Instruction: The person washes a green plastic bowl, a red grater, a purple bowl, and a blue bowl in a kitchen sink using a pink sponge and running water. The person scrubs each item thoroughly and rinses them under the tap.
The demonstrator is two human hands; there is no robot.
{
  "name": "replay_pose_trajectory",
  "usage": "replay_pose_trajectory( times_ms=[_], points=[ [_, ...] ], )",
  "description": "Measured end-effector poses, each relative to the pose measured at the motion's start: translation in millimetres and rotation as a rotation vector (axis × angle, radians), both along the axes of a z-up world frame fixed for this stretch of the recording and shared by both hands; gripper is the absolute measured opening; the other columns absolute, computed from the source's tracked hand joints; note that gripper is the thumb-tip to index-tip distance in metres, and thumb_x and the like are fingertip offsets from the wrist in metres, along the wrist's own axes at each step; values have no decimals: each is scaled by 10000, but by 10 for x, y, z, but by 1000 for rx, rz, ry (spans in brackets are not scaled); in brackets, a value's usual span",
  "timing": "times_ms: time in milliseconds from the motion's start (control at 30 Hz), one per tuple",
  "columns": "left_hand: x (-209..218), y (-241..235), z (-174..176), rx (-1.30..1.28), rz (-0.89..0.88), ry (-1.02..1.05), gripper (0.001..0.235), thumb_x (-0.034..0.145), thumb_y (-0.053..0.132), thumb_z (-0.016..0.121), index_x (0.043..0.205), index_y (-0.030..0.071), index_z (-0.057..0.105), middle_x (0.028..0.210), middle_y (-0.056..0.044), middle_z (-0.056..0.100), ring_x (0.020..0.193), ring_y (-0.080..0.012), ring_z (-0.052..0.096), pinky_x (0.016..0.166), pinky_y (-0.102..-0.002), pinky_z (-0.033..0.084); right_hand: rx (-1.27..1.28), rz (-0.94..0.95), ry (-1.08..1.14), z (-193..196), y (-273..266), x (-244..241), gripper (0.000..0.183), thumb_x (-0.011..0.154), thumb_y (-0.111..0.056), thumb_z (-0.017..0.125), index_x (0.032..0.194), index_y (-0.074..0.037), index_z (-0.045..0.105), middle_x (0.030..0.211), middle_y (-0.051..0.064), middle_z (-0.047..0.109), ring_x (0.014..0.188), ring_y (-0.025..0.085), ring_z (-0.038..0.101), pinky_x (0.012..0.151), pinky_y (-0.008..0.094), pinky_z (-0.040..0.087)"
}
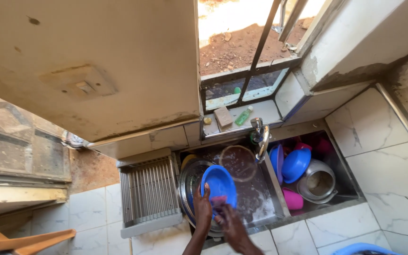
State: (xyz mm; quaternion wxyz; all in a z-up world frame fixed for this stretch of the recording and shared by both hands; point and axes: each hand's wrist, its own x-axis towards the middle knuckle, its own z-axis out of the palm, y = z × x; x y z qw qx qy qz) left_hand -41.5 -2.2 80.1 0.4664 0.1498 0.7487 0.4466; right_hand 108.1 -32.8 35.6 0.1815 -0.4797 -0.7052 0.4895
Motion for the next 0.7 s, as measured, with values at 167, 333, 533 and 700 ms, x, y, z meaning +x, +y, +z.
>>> replay_pose_trajectory(
  times_ms=[167, 333, 533, 700],
  points=[
    [-140, -62, -338, -98, -147, -209, 690, 1028, 564, 497, 1616, 204, 520, 1600, -163, 588, 1423, -400, 606, 1148, -570, 522, 224, 278, -50, -215, -249, 301, 654, 1021, -274, 669, 1614, -108, 449, 1533, 156, 579, 1369, 378, 560, 1133, 527, 451],
    [-16, -45, -200, -16, -321, -323, 1076, 726, 845, 559, 1579, 189, 534, 1553, -187, 638, 1383, -451, 642, 1105, -621, 574, 606, 231, -133, -476, -97, 552, 370, 1061, -100, 584, 1404, -140, 716, 1411, 150, 668, 1209, 376, 644, 1038, 491, 528],
    [373, -290, 58, 176, 198, -436, 673, 1017, 462, 545, 1623, 174, 504, 1484, -166, 698, 1276, -301, 703, 1076, -456, 559, 692, -6, -48, 118, -241, 305, 309, 1086, -102, 541, 1323, -8, 715, 1215, 151, 746, 1093, 328, 697, 949, 457, 535],
    [-109, -72, 293, 7, -319, -407, 758, 998, 598, 482, 1648, 208, 462, 1626, -195, 574, 1435, -459, 606, 1134, -669, 548, 809, 148, -271, -239, -19, 974, 428, 1065, -117, 597, 1492, -99, 636, 1689, 99, 502, 1611, 290, 392, 1331, 521, 257]
  ],
)
